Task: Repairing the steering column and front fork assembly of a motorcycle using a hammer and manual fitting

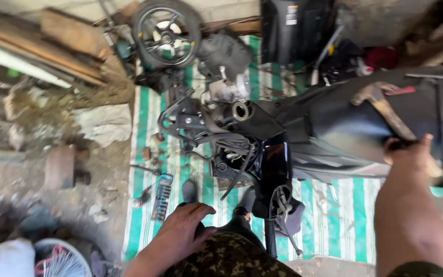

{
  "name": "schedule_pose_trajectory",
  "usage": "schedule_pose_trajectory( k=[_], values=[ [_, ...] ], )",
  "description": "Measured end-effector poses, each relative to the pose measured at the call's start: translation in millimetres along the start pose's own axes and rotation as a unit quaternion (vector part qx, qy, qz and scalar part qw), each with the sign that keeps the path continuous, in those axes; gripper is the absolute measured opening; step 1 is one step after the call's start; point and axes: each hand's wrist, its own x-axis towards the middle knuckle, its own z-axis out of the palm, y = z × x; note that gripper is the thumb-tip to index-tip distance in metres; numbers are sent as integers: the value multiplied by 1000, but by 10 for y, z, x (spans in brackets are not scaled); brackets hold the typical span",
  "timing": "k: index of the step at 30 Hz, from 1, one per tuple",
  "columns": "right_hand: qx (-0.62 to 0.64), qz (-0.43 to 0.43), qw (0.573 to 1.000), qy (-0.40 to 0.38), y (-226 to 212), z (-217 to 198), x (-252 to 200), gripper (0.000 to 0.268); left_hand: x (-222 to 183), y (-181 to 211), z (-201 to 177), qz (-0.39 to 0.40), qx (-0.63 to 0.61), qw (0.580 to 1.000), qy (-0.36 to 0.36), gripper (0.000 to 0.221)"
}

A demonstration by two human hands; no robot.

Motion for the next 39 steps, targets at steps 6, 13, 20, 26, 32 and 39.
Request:
schedule_pose_trajectory(
  k=[6, 13, 20, 26, 32, 39],
  values=[
    [-34, 19, 992, 122, 2, 421, -982, 22, -45, 137, -235, -36, -49, 997, 43, 35],
    [66, -191, 979, 1, 52, 590, -1911, 57, 497, 210, -858, 96, -53, 993, 44, 30],
    [-47, -154, 978, -135, 607, -240, -2960, 36, 1053, -183, -1653, 287, -100, 952, 47, 32],
    [-153, -136, 952, -226, 1732, 305, -4504, 34, 1423, -653, -2081, 230, -165, 959, -4, 33],
    [-121, -111, 971, -176, 1228, 222, -5134, 76, 1859, -737, -2079, 278, -236, 930, -46, 49],
    [-66, -33, 959, -274, 2054, 2131, -5598, 23, 2090, -652, -1594, 242, -107, 964, -17, 82]
  ],
)
